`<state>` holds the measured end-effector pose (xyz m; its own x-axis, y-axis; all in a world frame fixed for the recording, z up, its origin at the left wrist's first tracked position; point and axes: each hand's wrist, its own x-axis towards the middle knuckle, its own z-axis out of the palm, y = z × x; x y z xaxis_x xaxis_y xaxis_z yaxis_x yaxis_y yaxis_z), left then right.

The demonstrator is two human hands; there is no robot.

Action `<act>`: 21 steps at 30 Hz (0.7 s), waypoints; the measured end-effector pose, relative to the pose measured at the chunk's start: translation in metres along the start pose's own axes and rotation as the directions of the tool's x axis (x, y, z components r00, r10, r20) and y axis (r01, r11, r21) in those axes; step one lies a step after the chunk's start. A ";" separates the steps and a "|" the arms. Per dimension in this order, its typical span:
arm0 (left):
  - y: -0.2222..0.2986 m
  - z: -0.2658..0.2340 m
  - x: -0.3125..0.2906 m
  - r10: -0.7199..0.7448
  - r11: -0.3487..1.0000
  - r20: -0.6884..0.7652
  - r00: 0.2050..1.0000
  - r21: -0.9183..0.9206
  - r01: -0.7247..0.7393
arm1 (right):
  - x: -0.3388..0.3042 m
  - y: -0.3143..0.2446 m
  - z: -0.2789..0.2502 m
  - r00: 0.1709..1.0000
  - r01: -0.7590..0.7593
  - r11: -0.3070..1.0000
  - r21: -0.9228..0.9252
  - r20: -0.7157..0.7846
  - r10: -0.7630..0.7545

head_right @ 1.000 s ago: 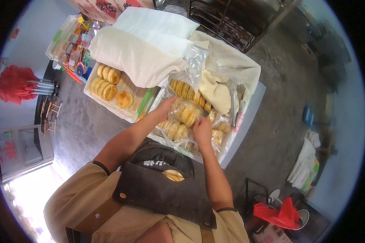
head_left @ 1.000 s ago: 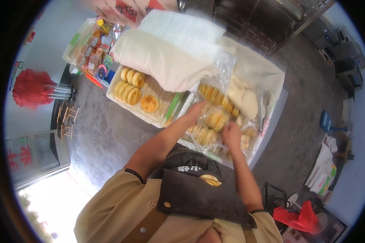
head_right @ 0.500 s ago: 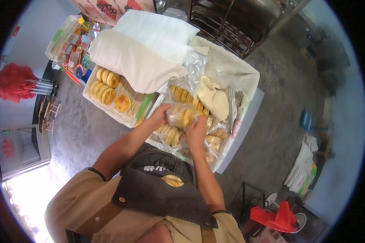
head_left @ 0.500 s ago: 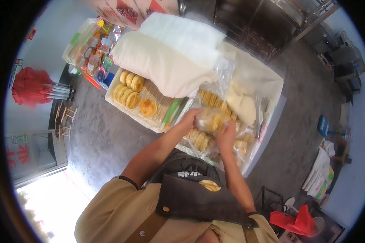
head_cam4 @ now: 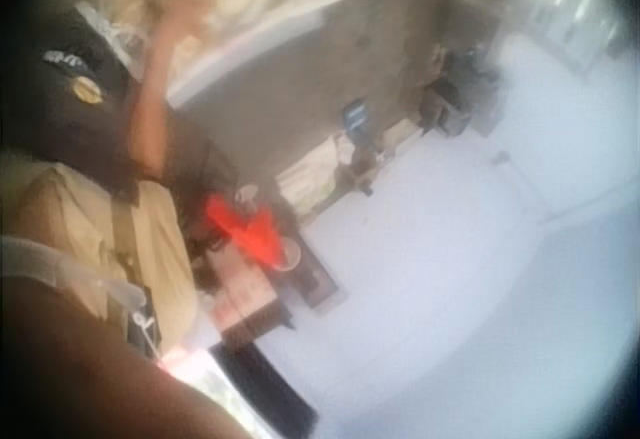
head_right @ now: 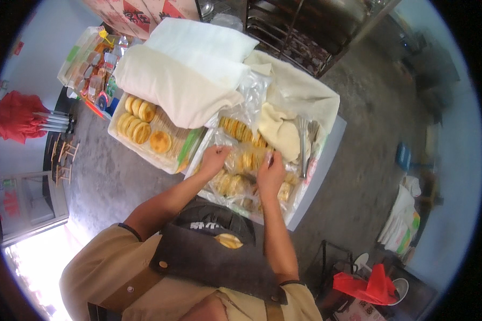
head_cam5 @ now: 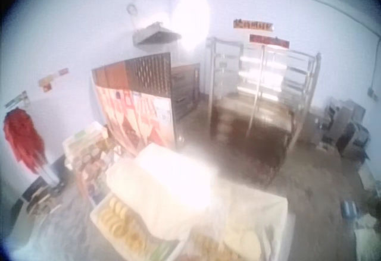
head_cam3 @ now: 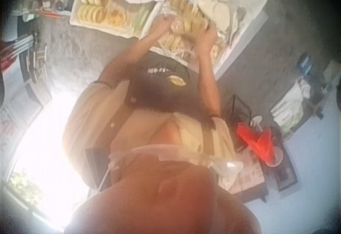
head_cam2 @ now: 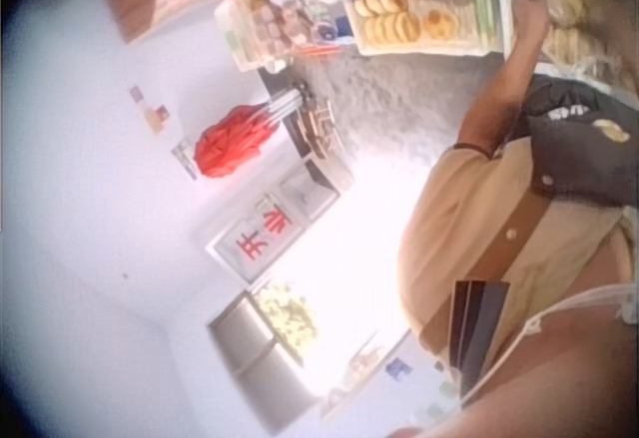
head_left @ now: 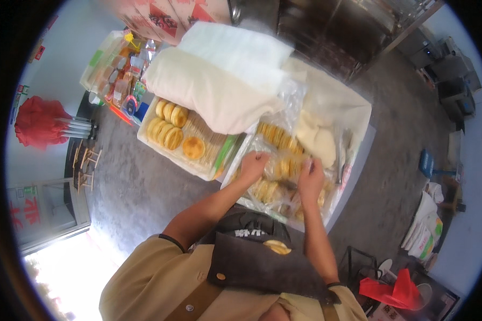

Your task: The person places round baked goods into clear plastic bags and arranges them in a white tray. They use tongs to transfer items from a cloth-covered tray to the packaging tray, then seal the bags and cover the tray with a white cloth.

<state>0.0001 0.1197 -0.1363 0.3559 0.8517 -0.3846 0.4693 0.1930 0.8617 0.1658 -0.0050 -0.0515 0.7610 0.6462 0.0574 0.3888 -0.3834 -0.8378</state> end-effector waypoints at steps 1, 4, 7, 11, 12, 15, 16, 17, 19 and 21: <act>0.002 0.002 -0.009 -0.008 1.000 -0.047 0.999 -0.016 0.007 | -0.001 0.001 -0.004 0.992 -0.063 0.996 -0.068 0.105 0.070; 0.018 0.007 -0.027 0.242 0.968 -0.200 0.949 -0.016 -0.250 | 0.011 0.003 -0.012 0.970 -0.050 0.995 -0.089 0.233 0.069; 0.030 -0.001 -0.056 0.264 0.959 -0.242 0.934 -0.040 -0.281 | 0.008 -0.001 -0.025 0.977 -0.119 0.990 0.072 0.185 0.104; 0.054 -0.024 -0.079 0.546 0.835 -0.137 0.827 0.008 -0.550 | 0.010 -0.016 -0.046 0.982 -0.150 0.966 0.212 0.145 0.121; 0.061 -0.026 -0.080 0.526 0.844 -0.136 0.840 -0.041 -0.535 | 0.009 -0.021 -0.051 0.982 -0.158 0.961 0.229 0.140 0.128; 0.079 -0.031 -0.081 0.430 0.858 -0.119 0.895 -0.255 -0.446 | 0.008 -0.036 -0.055 0.977 -0.178 0.928 0.327 0.168 0.128; 0.083 -0.033 -0.079 0.384 0.862 -0.122 0.915 -0.308 -0.403 | 0.007 -0.041 -0.058 0.972 -0.178 0.938 0.298 0.204 0.120; 0.087 -0.033 -0.080 0.329 0.851 -0.110 0.938 -0.396 -0.345 | 0.004 -0.044 -0.060 0.958 -0.205 0.938 0.280 0.255 0.133; 0.095 -0.037 -0.077 0.318 0.861 -0.146 0.937 -0.369 -0.350 | 0.009 -0.050 -0.060 0.953 -0.198 0.918 0.342 0.285 0.100; 0.099 -0.039 -0.090 0.280 0.858 -0.127 0.951 -0.410 -0.308 | 0.000 -0.055 -0.065 0.967 -0.162 0.847 0.506 0.253 0.034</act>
<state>-0.0168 0.0811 -0.0034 0.3672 0.9265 -0.0821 -0.0384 0.1033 0.9939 0.1778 -0.0265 0.0300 0.6178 0.7786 -0.1099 -0.0566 -0.0954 -0.9938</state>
